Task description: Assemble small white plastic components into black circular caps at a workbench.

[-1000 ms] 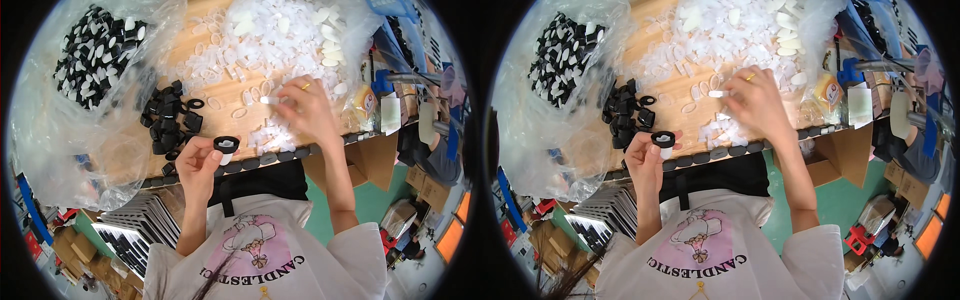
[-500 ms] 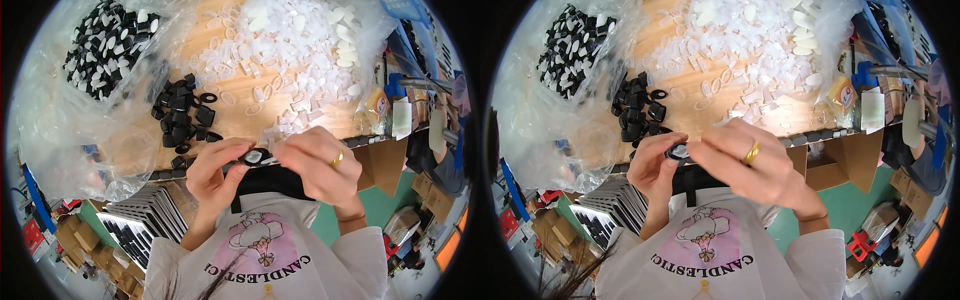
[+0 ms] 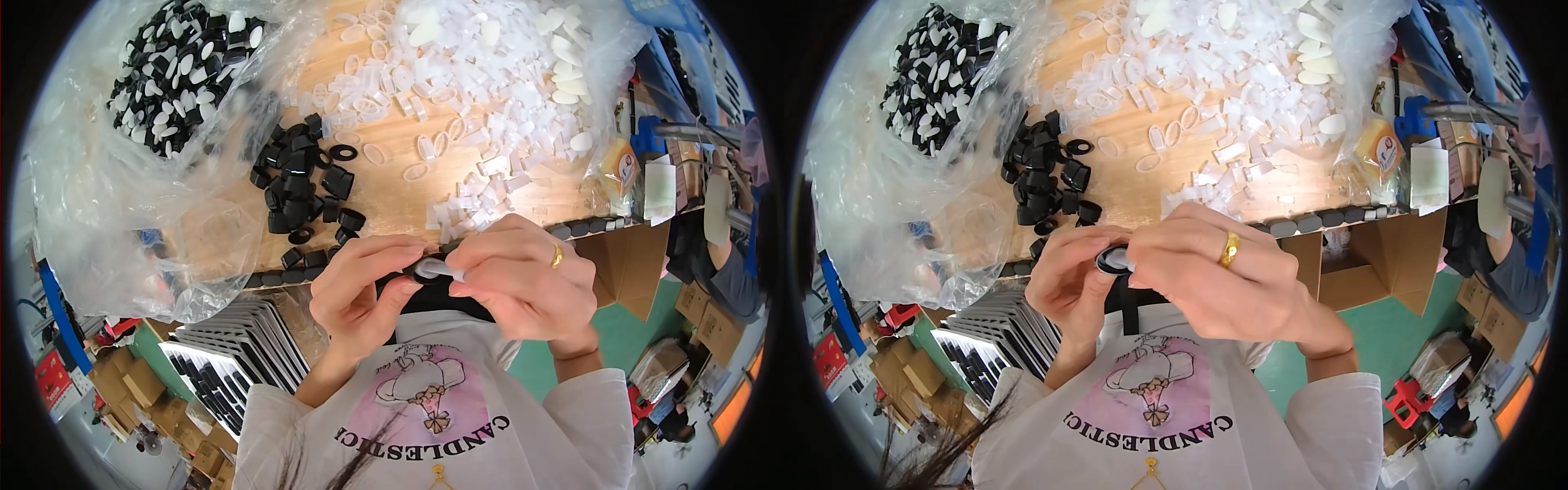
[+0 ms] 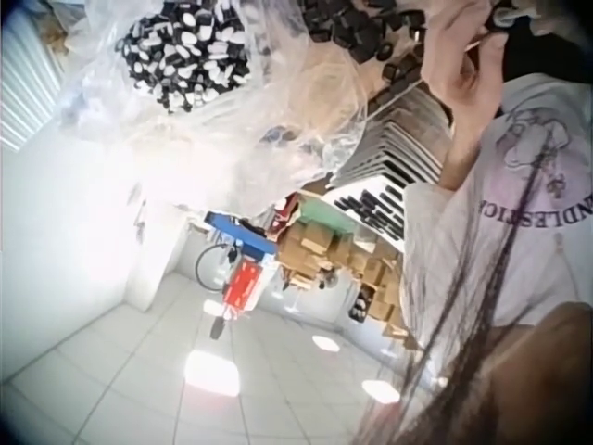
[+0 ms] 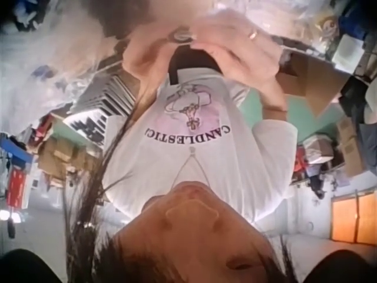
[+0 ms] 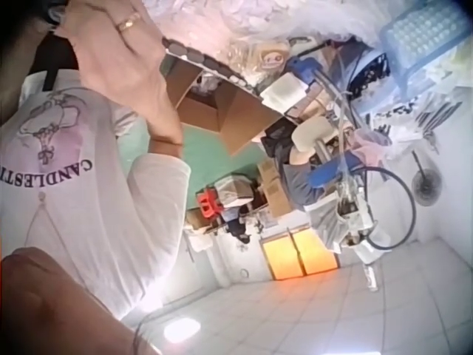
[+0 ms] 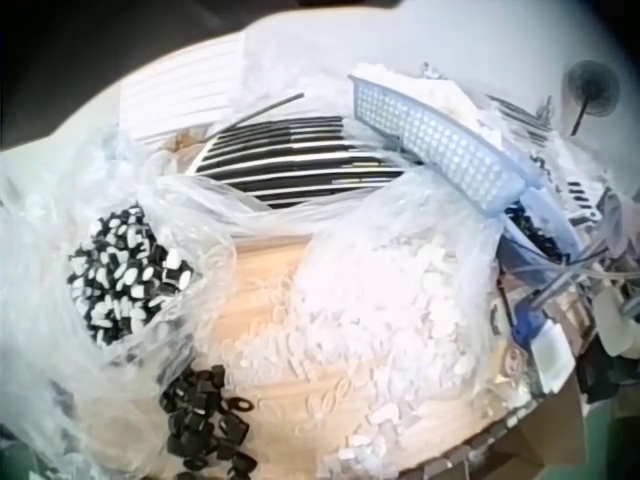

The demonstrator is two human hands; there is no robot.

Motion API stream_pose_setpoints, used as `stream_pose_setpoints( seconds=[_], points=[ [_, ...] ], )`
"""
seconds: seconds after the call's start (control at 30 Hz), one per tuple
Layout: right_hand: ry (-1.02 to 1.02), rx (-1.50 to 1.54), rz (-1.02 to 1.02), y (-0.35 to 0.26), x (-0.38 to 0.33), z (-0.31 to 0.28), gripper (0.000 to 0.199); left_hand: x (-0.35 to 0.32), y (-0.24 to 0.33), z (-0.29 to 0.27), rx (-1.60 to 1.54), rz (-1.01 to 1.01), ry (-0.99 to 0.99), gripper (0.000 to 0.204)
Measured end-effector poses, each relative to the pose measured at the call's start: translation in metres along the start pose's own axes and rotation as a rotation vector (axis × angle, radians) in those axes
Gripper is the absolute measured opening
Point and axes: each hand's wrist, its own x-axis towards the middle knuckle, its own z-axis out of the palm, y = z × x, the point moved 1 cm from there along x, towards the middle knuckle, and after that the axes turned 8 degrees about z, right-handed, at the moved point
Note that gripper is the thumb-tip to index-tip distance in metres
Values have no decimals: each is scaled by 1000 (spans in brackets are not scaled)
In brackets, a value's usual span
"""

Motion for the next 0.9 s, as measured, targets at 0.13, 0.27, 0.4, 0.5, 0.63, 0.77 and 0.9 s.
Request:
stream_pose_setpoints(
  seconds=[0.13, 0.27, 0.4, 0.5, 0.63, 0.77, 0.9],
  points=[
    [-17, -58, -36, 0, -3, -3, 24, -1, 0, 2, -135, -85, 62, 23],
    [-47, -142, -41, -3, 1, -4, 26, -3, 0, 5, -162, -73, 93, 24],
    [56, -309, -66, -5, -9, 2, 30, 1, 5, 14, -34, 51, -24, 27],
    [177, -283, -104, -2, -19, 14, 31, -1, 3, 18, -86, -2, 58, 28],
    [119, -360, -142, -4, -20, 8, 29, -1, 1, 13, 14, 97, 57, 27],
    [151, -351, -187, -1, -17, 6, 23, 2, 5, 11, 129, 123, 75, 27],
    [79, -352, -211, 3, -18, 3, 22, 2, 1, 12, 155, 180, 57, 26]
  ],
)
